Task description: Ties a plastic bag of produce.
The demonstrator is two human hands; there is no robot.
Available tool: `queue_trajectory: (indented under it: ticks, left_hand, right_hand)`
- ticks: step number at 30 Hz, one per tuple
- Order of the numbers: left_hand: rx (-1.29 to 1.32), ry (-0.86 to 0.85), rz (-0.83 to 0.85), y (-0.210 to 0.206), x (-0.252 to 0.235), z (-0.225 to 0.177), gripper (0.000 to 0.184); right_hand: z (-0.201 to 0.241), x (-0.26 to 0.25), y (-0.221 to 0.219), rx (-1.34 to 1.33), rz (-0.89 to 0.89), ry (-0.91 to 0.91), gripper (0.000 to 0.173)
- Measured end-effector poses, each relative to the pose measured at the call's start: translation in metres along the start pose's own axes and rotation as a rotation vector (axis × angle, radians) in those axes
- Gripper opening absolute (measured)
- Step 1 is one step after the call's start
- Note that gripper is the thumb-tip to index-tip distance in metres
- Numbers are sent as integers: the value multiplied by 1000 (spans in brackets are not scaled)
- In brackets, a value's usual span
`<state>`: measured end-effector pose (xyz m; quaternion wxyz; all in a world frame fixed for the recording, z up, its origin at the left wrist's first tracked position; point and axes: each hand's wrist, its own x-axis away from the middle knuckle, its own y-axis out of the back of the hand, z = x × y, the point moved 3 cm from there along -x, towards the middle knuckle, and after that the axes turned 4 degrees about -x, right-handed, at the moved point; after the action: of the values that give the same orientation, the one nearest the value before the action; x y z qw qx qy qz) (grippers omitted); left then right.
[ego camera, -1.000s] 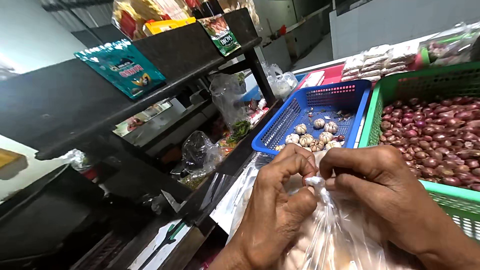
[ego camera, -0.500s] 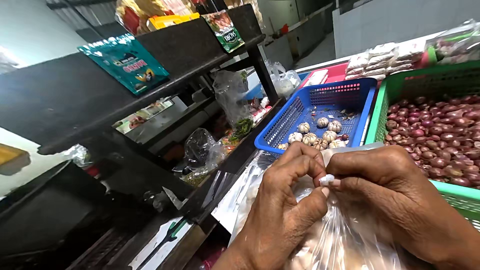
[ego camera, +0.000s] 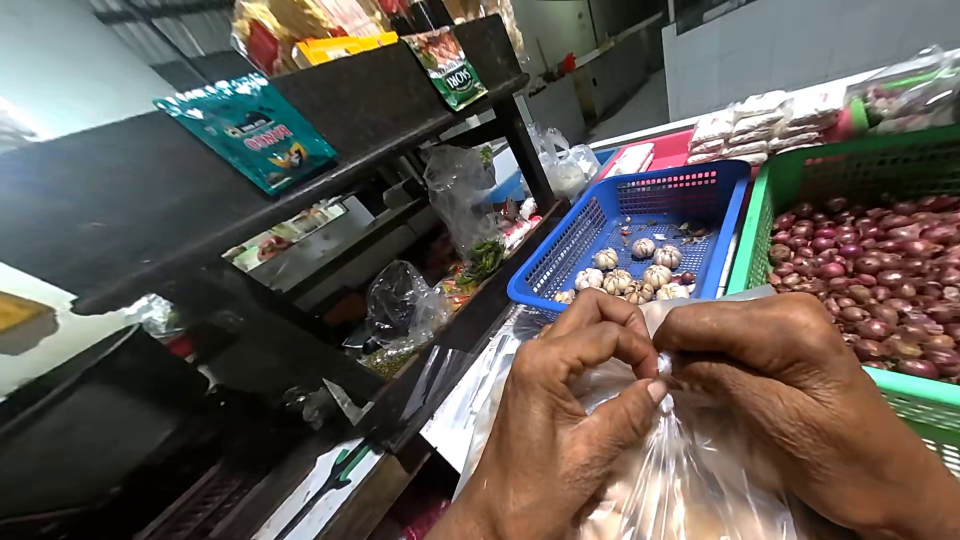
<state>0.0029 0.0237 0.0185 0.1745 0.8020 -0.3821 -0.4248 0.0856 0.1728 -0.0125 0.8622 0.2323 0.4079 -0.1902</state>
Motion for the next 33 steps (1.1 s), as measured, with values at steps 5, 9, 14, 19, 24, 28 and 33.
queue_trajectory:
  ticks: [5,9,14,19,24,28,33]
  left_hand:
    - [64,18,15,3,3,5,5]
    - [74,56,7,2,5,8,9]
    - [82,94,-52,1,8,7,17]
    - [-101,125,68,1,7,10,42]
    - [-63,130,88,0,5,10,21]
    - [-25,137,47,0,6,8,13]
    - [-48,161,6,0,7,8,9]
  right_hand:
    - [0,1,1,30,-44,-3,21]
    - [-1,1,1,-2,-56,-10,20]
    - [-4,0,1,-27,-56,-51,21]
    - [-2,-1,-1,-111,13,-32,22]
    - [-1,-2,0,-155,12,-3,20]
    - [-3,-2,1,-106,-24,-52,21]
    - [-5,-1,-1,-94,28,-83,20]
